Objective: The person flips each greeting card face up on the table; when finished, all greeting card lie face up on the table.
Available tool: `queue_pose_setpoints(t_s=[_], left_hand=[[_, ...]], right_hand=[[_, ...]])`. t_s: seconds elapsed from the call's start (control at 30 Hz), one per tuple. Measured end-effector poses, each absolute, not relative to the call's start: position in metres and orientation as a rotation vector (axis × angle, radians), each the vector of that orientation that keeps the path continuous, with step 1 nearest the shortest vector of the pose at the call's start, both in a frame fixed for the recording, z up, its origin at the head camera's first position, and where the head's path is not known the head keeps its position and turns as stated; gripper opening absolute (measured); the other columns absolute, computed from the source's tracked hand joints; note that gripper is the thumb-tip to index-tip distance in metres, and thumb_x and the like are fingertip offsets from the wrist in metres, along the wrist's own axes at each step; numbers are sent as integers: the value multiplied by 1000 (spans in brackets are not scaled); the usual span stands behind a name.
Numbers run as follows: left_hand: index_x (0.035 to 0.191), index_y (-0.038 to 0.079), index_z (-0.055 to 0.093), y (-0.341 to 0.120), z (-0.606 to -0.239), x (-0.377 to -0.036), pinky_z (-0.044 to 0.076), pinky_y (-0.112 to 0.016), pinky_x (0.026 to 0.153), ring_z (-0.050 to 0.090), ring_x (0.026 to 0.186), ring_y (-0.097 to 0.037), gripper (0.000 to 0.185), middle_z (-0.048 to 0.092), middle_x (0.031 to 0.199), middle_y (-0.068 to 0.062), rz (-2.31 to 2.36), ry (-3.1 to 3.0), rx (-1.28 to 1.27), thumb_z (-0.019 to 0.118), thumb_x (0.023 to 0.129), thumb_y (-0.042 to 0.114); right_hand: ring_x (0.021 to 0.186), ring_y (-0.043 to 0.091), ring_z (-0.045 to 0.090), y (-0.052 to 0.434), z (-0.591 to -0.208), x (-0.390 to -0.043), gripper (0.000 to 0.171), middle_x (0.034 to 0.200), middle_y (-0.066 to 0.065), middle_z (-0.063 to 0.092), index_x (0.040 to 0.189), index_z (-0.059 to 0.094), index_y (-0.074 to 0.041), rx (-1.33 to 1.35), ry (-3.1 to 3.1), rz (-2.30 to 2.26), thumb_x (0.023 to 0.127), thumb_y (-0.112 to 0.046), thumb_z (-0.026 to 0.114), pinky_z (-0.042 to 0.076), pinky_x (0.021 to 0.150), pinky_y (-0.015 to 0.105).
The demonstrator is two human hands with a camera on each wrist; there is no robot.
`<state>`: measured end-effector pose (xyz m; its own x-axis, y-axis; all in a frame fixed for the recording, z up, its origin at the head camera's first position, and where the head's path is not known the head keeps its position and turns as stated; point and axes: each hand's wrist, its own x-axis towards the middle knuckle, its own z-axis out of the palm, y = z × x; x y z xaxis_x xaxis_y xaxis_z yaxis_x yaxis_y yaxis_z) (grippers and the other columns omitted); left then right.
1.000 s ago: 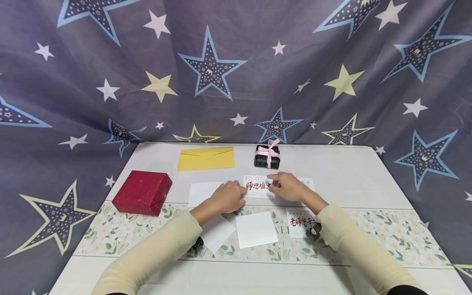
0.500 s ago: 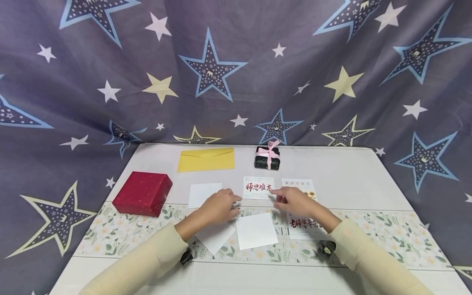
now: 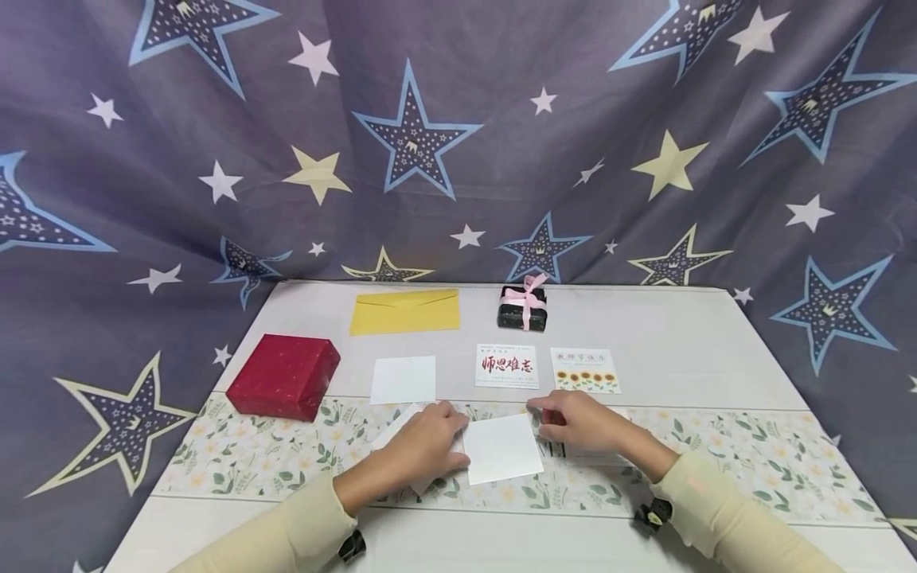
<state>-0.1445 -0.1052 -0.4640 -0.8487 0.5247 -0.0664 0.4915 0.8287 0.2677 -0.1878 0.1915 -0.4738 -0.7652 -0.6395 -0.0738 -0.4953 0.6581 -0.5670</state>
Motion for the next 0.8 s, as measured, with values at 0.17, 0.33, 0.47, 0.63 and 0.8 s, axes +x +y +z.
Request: queue_pose_setpoints(t_s=[0.17,0.33,0.47,0.63,0.8], left_hand=[[133,-1,65,-103,-469,-133,49,-29,77,53,89,-14,70,63,107,-5,317,2879,839,83,81,43],[130,1,67,-99,-473,-131,48,-31,78,53,90,-15,69,62,108,-5,207,2914,855,83,81,47],[124,4,70,-95,-473,-130,51,-34,81,56,92,-17,63,63,109,-6,137,2917,845,82,81,48],[116,5,72,-91,-468,-131,52,-36,81,58,93,-19,56,64,107,-7,107,2900,839,84,80,46],[118,5,71,-91,-468,-132,52,-37,83,58,94,-20,57,63,109,-7,108,2893,821,83,81,47]], right_hand=[[72,2,46,188,-476,-184,47,86,-9,58,138,62,-3,-950,2611,-739,96,-21,70,42,66,21],[71,3,45,187,-477,-184,45,86,-8,57,137,64,-4,-937,2617,-723,96,-22,70,41,64,21],[70,5,43,187,-477,-184,43,85,-7,56,135,66,-5,-936,2611,-725,96,-22,70,38,63,22],[71,3,44,187,-479,-183,41,85,-8,55,134,66,-6,-931,2617,-740,96,-21,70,39,64,22],[76,4,49,186,-480,-182,38,88,-9,58,131,67,-6,-898,2630,-794,95,-20,71,44,70,22]])
